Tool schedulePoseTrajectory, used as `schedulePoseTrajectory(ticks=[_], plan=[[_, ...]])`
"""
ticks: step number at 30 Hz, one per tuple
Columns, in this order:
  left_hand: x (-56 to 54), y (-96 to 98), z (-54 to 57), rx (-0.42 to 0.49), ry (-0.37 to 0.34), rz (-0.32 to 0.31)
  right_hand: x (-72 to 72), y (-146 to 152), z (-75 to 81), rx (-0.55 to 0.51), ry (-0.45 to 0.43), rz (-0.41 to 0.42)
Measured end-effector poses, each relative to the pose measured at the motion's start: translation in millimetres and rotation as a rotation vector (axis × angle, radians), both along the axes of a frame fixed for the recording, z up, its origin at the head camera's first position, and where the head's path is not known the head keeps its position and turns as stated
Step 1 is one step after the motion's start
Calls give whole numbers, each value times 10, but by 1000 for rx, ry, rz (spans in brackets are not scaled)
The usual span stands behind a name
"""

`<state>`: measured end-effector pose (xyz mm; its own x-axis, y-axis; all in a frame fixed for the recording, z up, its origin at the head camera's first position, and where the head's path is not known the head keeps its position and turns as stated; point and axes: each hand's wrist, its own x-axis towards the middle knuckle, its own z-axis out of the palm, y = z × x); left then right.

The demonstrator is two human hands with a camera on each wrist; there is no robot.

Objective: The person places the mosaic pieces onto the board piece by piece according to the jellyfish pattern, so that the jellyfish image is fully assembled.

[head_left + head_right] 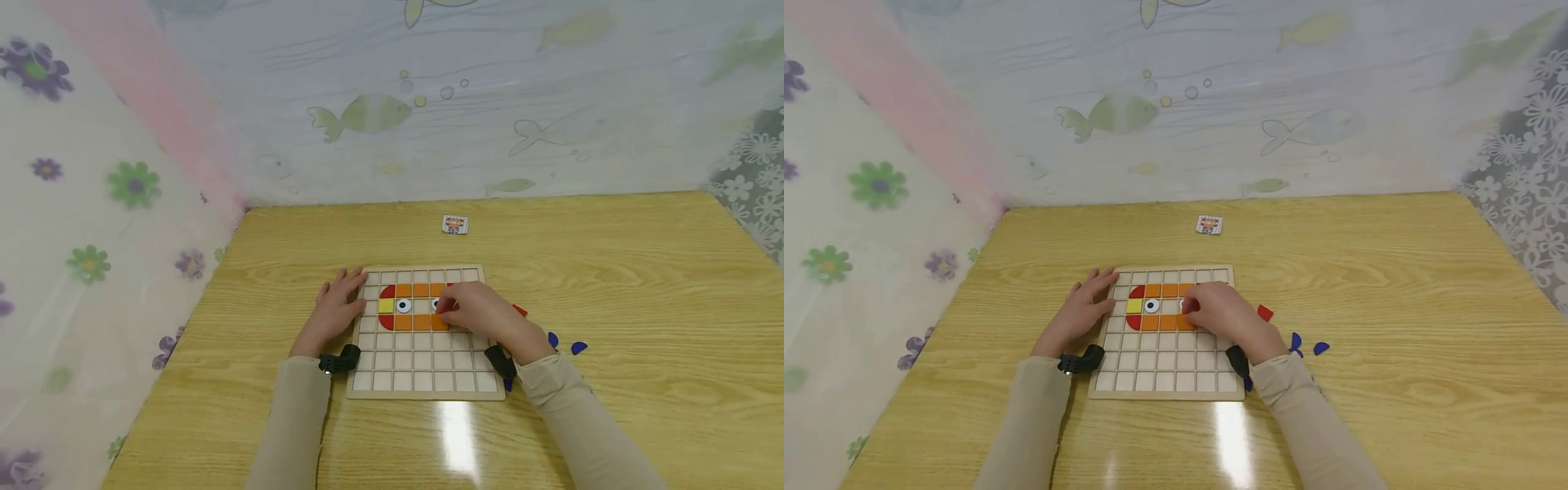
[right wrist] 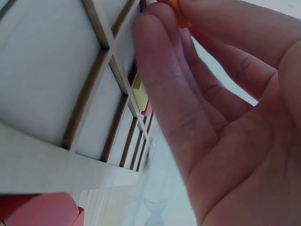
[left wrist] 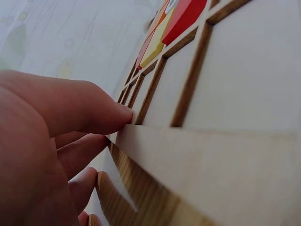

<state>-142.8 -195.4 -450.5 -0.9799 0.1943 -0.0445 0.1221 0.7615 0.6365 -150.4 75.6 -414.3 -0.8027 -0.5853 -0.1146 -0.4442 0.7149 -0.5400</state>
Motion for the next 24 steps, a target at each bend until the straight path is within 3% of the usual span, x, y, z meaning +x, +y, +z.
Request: schedulePoseTrajectory(ticks=[13,24], plan=[[-2,26,2,-12,-9,6,28,-32,-25,43,45,23],[-6,10,-9,-19,-1,-3,-11,201,35,-32,23,-15]])
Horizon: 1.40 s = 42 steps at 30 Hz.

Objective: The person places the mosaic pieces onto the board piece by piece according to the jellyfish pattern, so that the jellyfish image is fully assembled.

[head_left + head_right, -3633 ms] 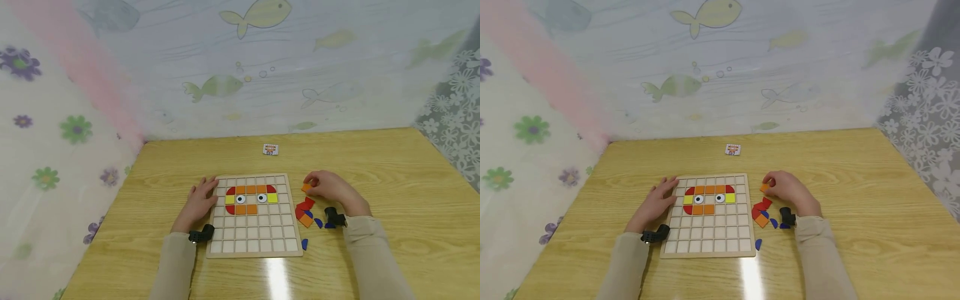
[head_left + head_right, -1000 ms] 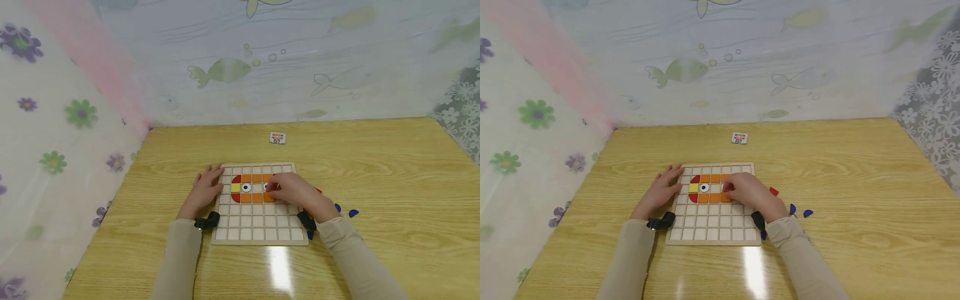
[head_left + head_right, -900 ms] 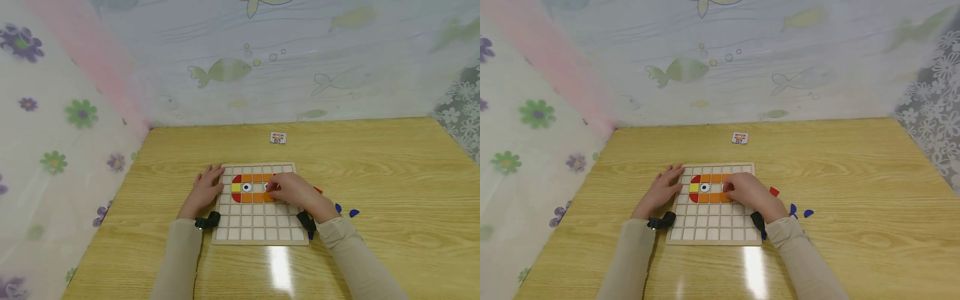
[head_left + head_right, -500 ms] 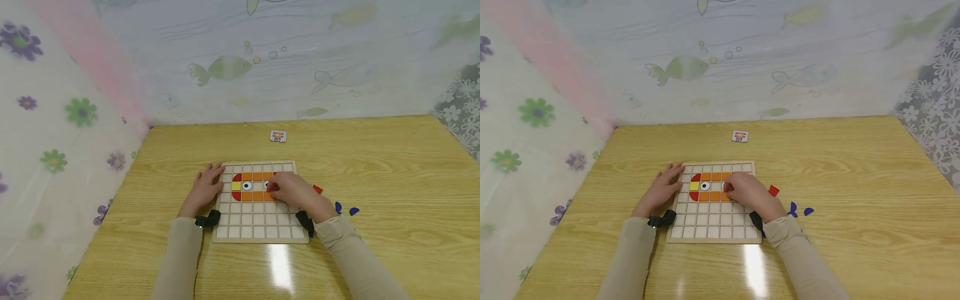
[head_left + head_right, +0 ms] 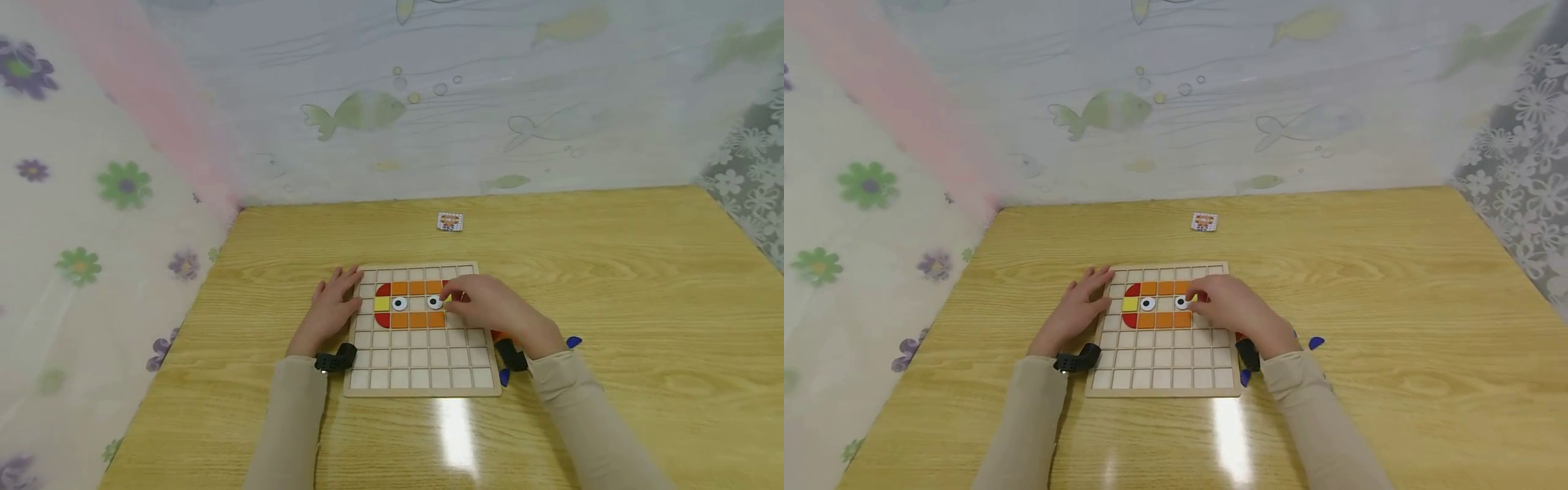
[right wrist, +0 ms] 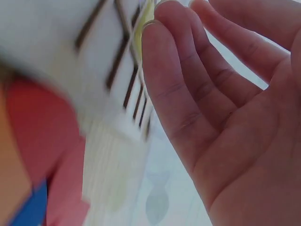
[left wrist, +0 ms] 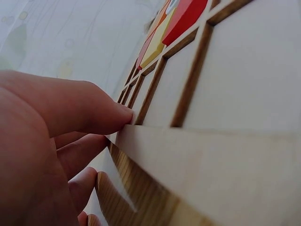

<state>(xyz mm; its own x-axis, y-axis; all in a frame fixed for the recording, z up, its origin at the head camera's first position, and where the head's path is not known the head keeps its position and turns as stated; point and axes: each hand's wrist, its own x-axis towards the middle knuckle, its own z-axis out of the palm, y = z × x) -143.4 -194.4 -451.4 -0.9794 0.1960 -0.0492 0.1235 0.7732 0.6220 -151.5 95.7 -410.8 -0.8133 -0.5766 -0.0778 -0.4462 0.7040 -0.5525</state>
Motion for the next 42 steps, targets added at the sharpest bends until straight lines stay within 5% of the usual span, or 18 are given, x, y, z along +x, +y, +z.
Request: schedulePoseTrajectory(ticks=[7,18,32,42], plan=[[-8,-12,28,17,2,-10,-40,270,98,-46,-94,-87],[-14,-10,13,15,3,-8,-99,661,93,-26,-91,-156],[2,-8,19,17,-2,-12,-137,1003,-12,2,-204,-47],[-7,-14,-10,8,-13,2,-160,984,-84,4,-218,-81]])
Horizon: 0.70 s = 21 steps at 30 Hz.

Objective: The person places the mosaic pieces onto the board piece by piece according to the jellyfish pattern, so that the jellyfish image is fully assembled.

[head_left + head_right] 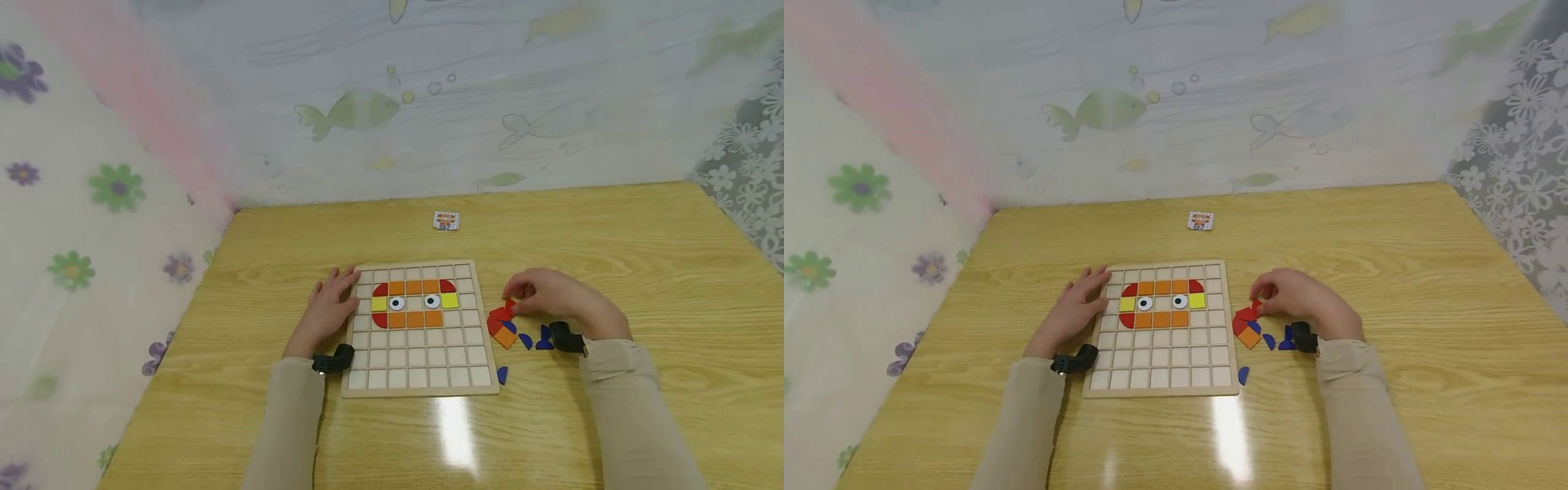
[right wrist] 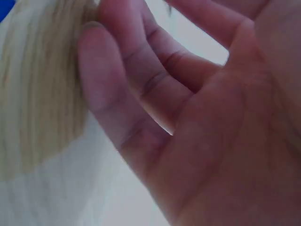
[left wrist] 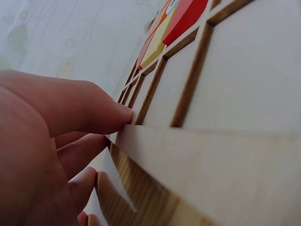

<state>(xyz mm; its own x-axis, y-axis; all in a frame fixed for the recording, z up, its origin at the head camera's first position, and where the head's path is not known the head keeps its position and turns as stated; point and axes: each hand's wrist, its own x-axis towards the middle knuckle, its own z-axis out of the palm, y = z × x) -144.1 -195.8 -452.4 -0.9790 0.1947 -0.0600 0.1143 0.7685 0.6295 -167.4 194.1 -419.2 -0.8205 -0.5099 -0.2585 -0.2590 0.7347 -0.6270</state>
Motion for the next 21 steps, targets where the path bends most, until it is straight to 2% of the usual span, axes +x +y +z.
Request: schedulePoseTrajectory(ticks=[6,15,21], plan=[[11,2,10,6,-4,2,-30,18,-24,-17,41,-94],[-5,7,15,7,-3,9,-59,25,-37,2,85,-41],[-8,4,6,10,-11,3,-71,-3,-30,25,87,-63]])
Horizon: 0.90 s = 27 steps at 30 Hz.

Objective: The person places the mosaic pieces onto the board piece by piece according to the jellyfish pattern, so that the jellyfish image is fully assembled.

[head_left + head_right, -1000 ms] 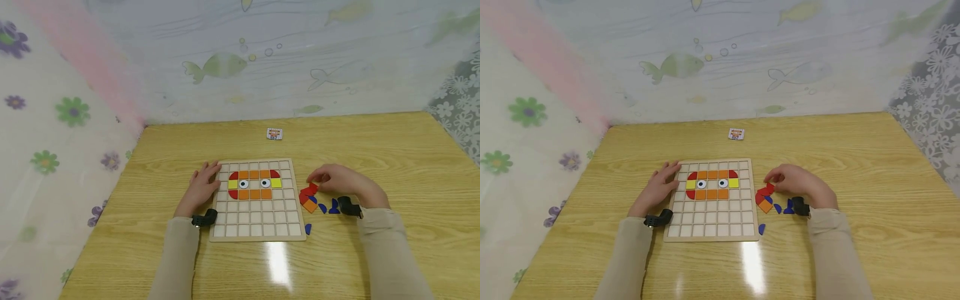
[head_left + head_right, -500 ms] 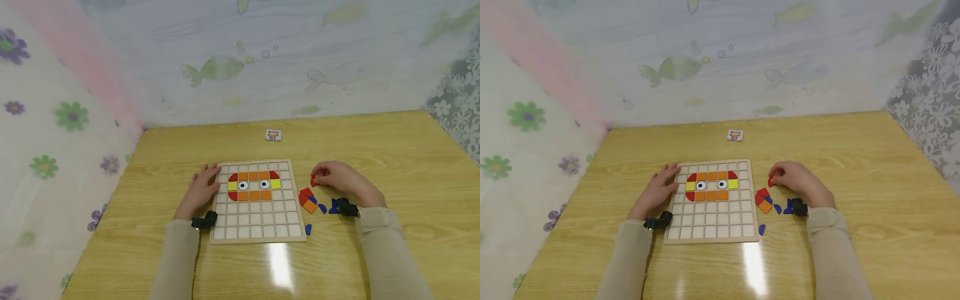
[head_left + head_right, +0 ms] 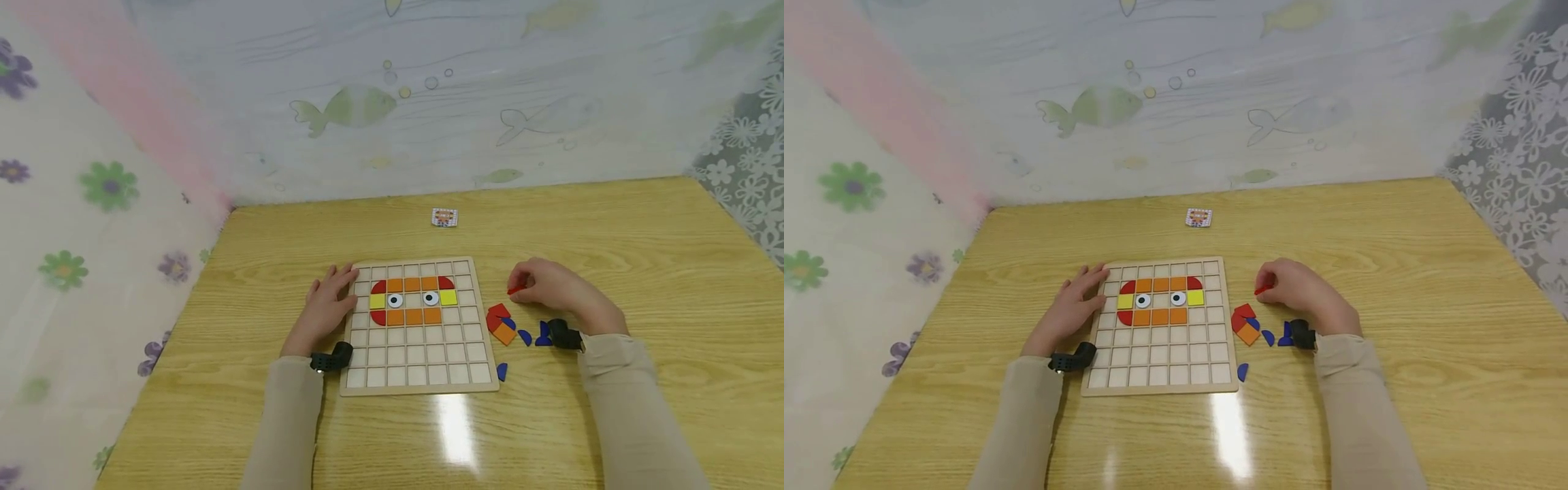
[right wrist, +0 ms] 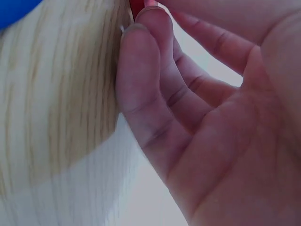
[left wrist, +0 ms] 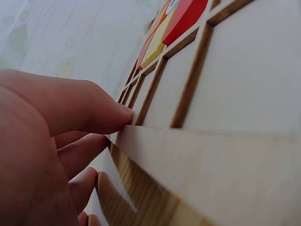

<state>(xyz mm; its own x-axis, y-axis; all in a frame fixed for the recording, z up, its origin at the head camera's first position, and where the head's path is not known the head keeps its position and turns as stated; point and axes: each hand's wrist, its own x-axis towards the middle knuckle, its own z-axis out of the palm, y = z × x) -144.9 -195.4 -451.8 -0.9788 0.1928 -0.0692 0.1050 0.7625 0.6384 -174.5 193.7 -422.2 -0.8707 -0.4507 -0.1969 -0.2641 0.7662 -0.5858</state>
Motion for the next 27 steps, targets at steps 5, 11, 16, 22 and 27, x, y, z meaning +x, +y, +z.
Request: schedulePoseTrajectory(ticks=[5,11,16,22,27], plan=[[-48,-12,29,0,27,-17,-9,-24,18,20,38,-44],[-29,-5,-3,-20,20,-10,10,-37,11,38,54,-66],[7,1,-24,-11,16,-5,10,-52,-17,19,33,-82],[24,14,-27,7,23,-9,34,-48,-2,27,38,-65],[18,7,-36,5,24,5,35,-75,22,88,72,-46]])
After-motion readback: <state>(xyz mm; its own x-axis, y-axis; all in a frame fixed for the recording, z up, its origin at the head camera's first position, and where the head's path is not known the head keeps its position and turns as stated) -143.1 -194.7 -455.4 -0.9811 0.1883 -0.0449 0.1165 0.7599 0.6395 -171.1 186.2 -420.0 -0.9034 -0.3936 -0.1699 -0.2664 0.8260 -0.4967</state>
